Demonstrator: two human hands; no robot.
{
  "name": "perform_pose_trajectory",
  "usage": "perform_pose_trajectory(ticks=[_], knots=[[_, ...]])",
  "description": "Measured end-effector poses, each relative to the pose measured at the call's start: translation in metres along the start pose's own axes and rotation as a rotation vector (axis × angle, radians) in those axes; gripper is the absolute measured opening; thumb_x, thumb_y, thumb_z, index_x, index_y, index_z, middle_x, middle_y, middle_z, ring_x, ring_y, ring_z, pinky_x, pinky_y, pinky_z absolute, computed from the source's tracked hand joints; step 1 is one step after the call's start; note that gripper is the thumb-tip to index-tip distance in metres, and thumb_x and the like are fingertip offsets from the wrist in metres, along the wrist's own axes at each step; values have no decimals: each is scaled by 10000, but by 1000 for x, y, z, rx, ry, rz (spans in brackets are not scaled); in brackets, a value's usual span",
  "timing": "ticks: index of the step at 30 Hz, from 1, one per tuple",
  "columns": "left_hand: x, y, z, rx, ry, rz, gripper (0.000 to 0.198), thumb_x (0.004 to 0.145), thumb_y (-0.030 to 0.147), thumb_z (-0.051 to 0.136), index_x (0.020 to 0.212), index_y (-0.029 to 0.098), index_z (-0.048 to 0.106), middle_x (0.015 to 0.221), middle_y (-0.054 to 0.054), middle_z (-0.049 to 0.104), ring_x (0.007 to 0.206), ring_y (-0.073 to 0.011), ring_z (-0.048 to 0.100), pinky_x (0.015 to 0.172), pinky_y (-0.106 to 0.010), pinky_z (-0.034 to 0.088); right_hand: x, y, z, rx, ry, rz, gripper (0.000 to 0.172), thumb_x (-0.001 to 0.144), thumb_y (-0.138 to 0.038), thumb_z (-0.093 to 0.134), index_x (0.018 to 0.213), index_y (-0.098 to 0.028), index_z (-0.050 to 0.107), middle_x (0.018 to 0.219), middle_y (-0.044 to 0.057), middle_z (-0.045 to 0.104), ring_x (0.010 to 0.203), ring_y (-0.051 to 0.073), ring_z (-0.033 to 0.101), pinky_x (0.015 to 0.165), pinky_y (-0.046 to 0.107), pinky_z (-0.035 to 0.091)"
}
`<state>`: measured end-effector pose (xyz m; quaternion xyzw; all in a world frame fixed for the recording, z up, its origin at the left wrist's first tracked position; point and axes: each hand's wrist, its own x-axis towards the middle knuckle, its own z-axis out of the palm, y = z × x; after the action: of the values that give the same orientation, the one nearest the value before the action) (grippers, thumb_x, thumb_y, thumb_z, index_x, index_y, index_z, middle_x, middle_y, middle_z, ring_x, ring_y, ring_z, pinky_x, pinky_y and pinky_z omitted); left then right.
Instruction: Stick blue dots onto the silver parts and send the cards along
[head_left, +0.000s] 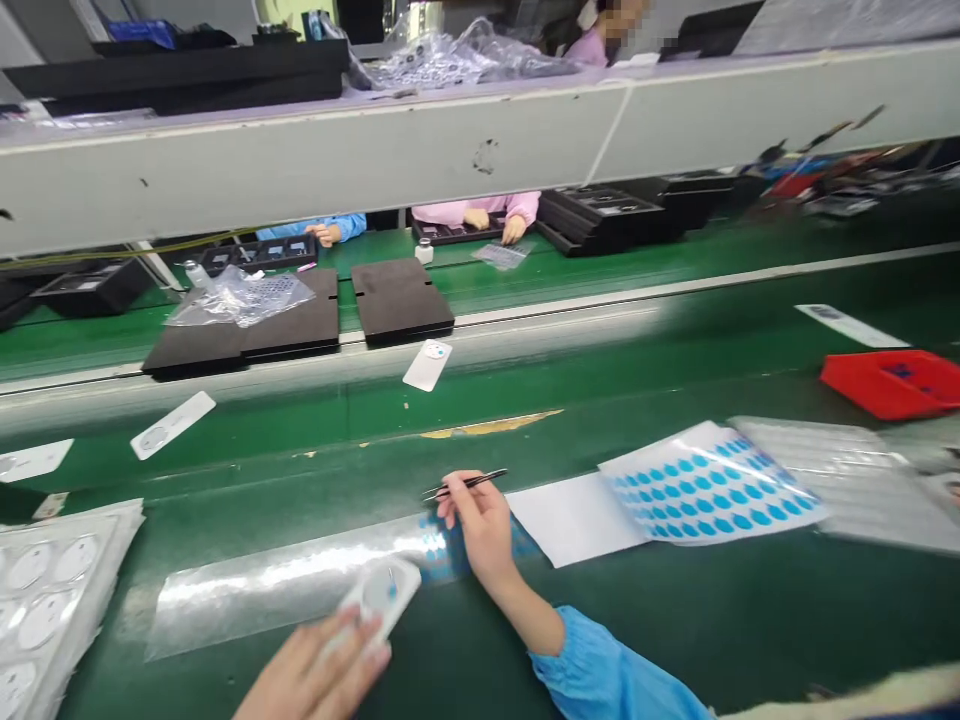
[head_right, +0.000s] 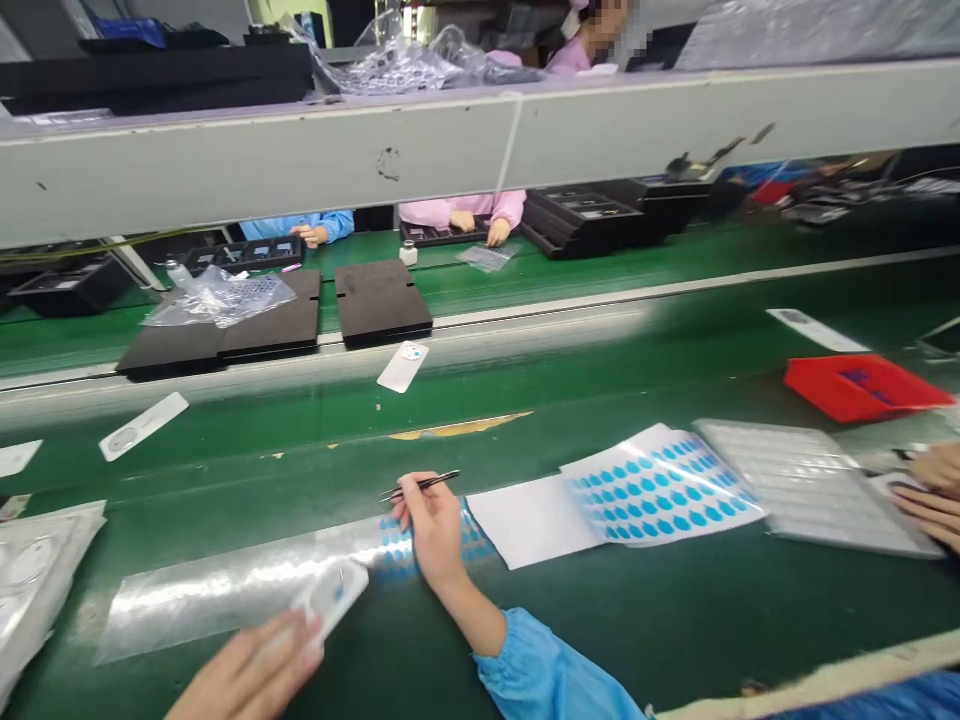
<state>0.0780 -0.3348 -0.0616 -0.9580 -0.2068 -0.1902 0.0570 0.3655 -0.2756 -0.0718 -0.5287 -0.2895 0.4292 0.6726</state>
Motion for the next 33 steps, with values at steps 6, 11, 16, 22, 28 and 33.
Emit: perform_pose_trajectory(ticks=[6, 11, 16, 22, 28, 33], knots=[[100, -145, -1, 20, -141, -370, 626, 974, 29, 350, 1512, 283, 541, 1595, -50, 484, 1462, -268, 450, 1140, -469, 462, 8, 1, -10, 14, 19, -12, 392, 848, -550, 781, 896, -175, 676, 665, 20, 680, 510, 122, 567, 487, 250, 446], [151, -205, 49, 75, -285, -603, 507, 1085, 326, 373, 1579, 230, 439, 1679, -131, 323, 1550, -329, 291, 1186, -546, 358, 6, 5, -14, -87, -14, -31, 388, 859, -547, 774, 902, -170, 693, 638, 24, 675, 502, 130, 561, 502, 261, 462], [143, -225, 71, 56, -440, -735, 617, 1036, 638, 411, 1595, 378, 379, 1672, -52, 360, 1543, -342, 305, 1220, -599, 262, 4, 1, -17, -172, -33, -34, 384, 866, -553, 763, 899, -176, 702, 628, 26, 668, 510, 137, 560, 516, 266, 481], [75, -298, 14, 201, -394, -1151, 624, 1031, 494, 522, 1593, 277, 361, 1667, -120, 326, 1540, -358, 253, 1215, -596, 262, 1, -5, -15, -188, -33, -13, 379, 852, -562, 770, 884, -190, 710, 621, 26, 661, 513, 139, 566, 517, 258, 506], [-5, -367, -37, 229, -383, -1577, 473, 997, 414, 657, 1397, 179, 561, 1426, -131, 553, 1251, -297, 591, 1036, -533, 523, 3, -1, -14, -213, -52, -12, 355, 873, -549, 751, 887, -196, 716, 624, 31, 662, 521, 150, 579, 513, 267, 516], [-22, -388, -34, 129, -335, -1624, 392, 1009, 405, 641, 1317, 163, 606, 1328, -116, 611, 1163, -262, 634, 979, -484, 557, 5, 1, -13, -240, -54, -22, 332, 893, -534, 735, 897, -203, 710, 631, 25, 662, 524, 148, 575, 519, 271, 517]])
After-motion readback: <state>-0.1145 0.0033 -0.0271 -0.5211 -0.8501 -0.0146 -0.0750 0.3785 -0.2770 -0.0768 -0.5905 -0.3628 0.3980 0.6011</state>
